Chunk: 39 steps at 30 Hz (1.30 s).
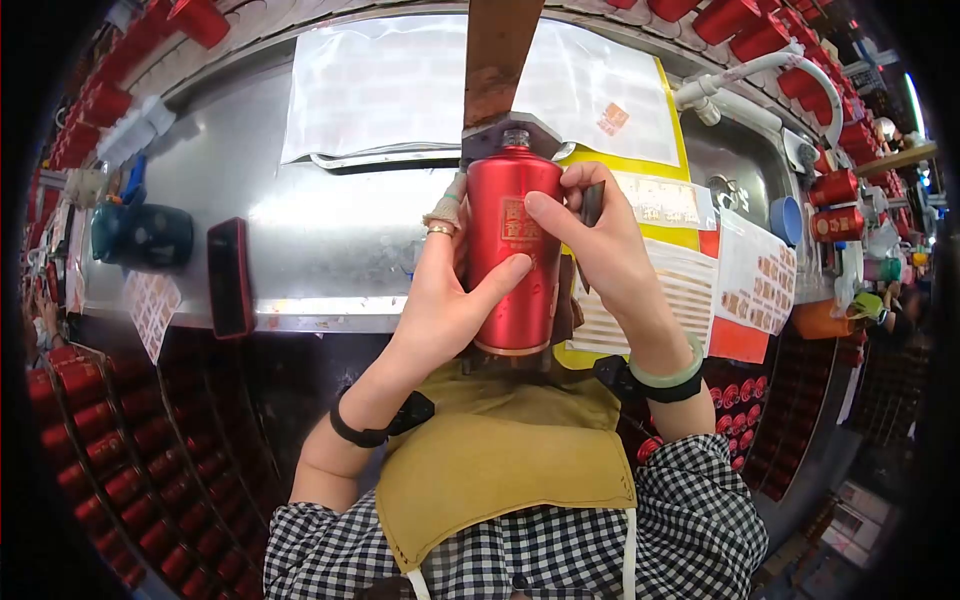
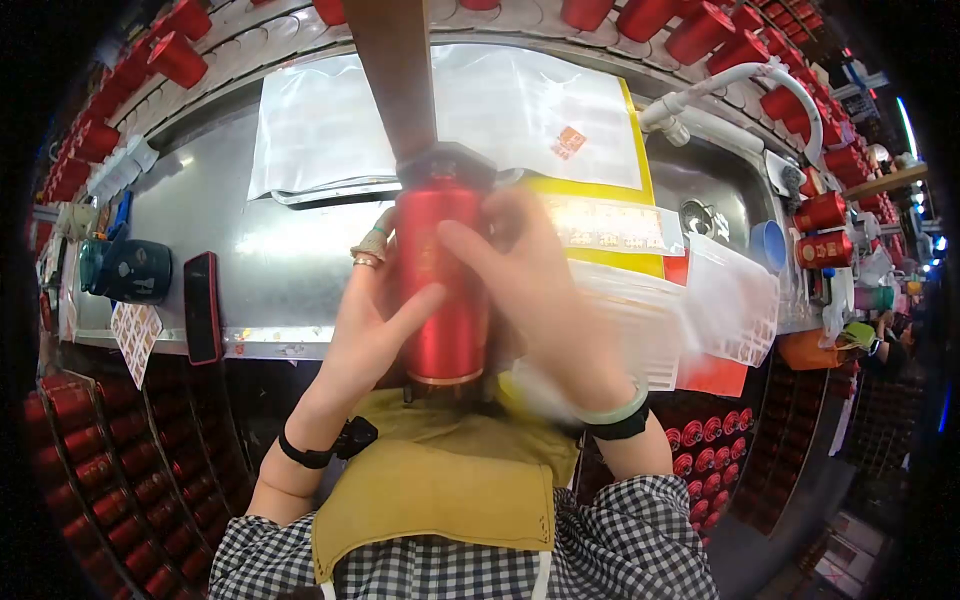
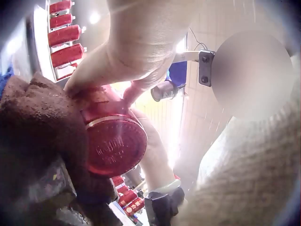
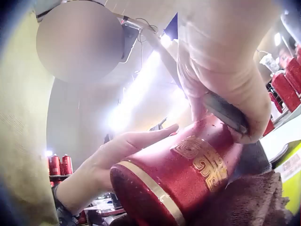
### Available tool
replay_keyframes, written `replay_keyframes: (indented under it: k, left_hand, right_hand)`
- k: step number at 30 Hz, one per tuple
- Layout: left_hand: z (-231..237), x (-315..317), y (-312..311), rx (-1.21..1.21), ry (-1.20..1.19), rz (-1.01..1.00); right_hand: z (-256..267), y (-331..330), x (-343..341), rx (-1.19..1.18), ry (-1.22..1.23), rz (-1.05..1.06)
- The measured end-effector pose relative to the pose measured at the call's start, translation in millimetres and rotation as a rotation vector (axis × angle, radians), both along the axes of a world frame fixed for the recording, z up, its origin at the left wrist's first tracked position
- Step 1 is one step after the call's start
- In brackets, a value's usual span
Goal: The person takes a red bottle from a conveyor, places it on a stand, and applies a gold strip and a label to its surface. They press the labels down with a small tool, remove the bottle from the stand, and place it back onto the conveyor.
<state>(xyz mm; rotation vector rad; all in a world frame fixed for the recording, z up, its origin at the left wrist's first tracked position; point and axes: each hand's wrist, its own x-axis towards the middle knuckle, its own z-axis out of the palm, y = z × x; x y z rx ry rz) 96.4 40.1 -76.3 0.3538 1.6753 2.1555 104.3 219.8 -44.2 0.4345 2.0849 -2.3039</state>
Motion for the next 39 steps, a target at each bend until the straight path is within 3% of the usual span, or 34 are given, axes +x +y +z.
replay_keyframes:
  k: [11, 14, 21, 23, 33, 35, 39]
  left_hand:
    - [-2.0, 0.4, -0.3, -0.001, -0.006, -0.011]
    - [0.4, 0.1, -0.7, 0.010, -0.032, -0.025]
    - [1.2, 1.8, 1.9, 0.035, -0.015, 0.009]
    - [5.0, 2.7, 0.4, 0.052, -0.043, -0.029]
    - [2.5, 6.0, -10.7, 0.039, -0.074, -0.040]
    - [1.9, 3.9, -12.8, 0.163, -0.234, 0.012]
    - [-0.8, -0.2, -13.5, 0.268, -0.309, 0.069]
  right_hand:
    - [-3.7, 2.9, -1.8, 0.015, -0.025, -0.021]
    - [4.4, 2.3, -1.7, -0.104, -0.079, -0.025]
    - [-6.2, 3.5, -2.5, -0.019, 0.030, -0.027]
    - [-3.0, 7.4, -6.0, -0.100, -0.136, -0.066]
    - [-12.5, 15.6, -0.1, -0.107, -0.134, -0.043]
    - [-13.1, 16.2, 1.4, -0.065, -0.107, -0.031]
    - [-10.1, 11.4, 1.3, 0.050, -0.102, -0.035]
